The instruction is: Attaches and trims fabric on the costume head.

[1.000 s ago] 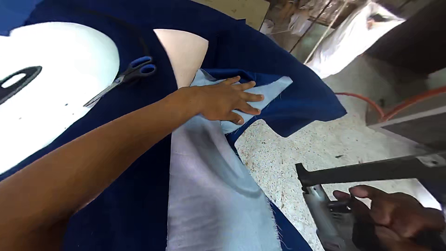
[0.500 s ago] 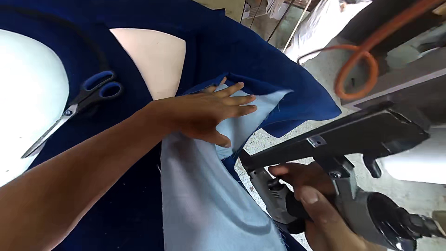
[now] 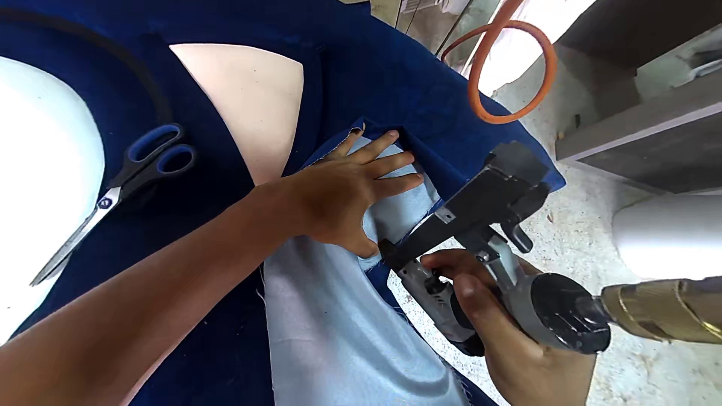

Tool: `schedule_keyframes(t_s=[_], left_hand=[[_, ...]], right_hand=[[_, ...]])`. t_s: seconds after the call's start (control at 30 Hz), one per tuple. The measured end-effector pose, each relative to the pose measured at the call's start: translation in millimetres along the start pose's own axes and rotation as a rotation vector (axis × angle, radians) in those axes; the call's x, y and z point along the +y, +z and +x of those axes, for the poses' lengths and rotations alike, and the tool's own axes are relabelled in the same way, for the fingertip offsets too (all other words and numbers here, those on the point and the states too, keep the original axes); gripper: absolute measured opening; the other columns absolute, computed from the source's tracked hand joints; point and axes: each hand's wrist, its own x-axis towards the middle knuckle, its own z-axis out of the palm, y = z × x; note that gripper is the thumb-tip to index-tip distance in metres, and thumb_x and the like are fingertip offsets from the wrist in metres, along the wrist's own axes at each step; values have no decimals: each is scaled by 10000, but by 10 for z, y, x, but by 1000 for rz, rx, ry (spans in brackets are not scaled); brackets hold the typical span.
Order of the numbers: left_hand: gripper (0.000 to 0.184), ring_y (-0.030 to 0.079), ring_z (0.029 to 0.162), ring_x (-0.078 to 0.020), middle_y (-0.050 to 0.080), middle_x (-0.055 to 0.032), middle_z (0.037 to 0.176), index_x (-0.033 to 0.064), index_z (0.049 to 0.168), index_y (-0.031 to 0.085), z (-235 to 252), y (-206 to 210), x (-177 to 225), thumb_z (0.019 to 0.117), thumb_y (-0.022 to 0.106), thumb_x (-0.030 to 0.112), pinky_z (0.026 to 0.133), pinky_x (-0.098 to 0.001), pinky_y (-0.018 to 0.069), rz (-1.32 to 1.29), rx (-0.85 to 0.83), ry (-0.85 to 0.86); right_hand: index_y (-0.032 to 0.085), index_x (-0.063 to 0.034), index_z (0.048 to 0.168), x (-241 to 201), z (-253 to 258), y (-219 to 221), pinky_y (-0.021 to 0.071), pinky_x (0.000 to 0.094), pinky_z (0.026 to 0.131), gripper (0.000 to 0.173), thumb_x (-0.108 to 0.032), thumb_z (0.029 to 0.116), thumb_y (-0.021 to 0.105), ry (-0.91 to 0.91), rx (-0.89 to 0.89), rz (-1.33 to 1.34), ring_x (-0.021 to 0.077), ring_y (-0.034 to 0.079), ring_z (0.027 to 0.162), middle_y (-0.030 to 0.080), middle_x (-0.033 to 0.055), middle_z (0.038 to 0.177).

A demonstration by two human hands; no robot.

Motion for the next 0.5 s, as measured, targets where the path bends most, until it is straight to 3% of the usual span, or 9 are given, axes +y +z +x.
schedule_keyframes(t_s=[0.07,0.23,0.33,0.5], left_hand=[[1064,76,1592,-309,228,17,1707,368,1586,382,-6,24,-3,657,750,734,1228,-688,63,-33,34,-4],[1126,44,1594,-324,193,2,1720,362,1617,322,16,39,-2,649,705,792,1225,-695,38,-3,5,-13],[1170,24,1592,-340,182,-18,1722,339,1620,321,29,42,-6,624,717,809,1216,-713,43,-12,-8,-7],[1159,63,1587,-353,214,-34,1711,341,1603,351,4,10,-30,610,754,784,1222,-696,50,6,12,-6]], right_hand=[[701,-61,1072,-10,19,22,652,476,757,239,-228,906,744,-6,-1,-15,330,744,851,753,141,960],[699,-74,999,-29,15,116,646,419,718,174,-211,896,732,-14,-10,-76,260,736,805,742,90,896],[706,-96,1023,-111,37,168,637,366,723,164,-217,913,719,-11,-51,-139,202,728,812,743,39,912],[685,-47,1034,3,-44,193,655,484,769,218,-216,908,740,-41,50,-34,335,749,856,756,146,950]])
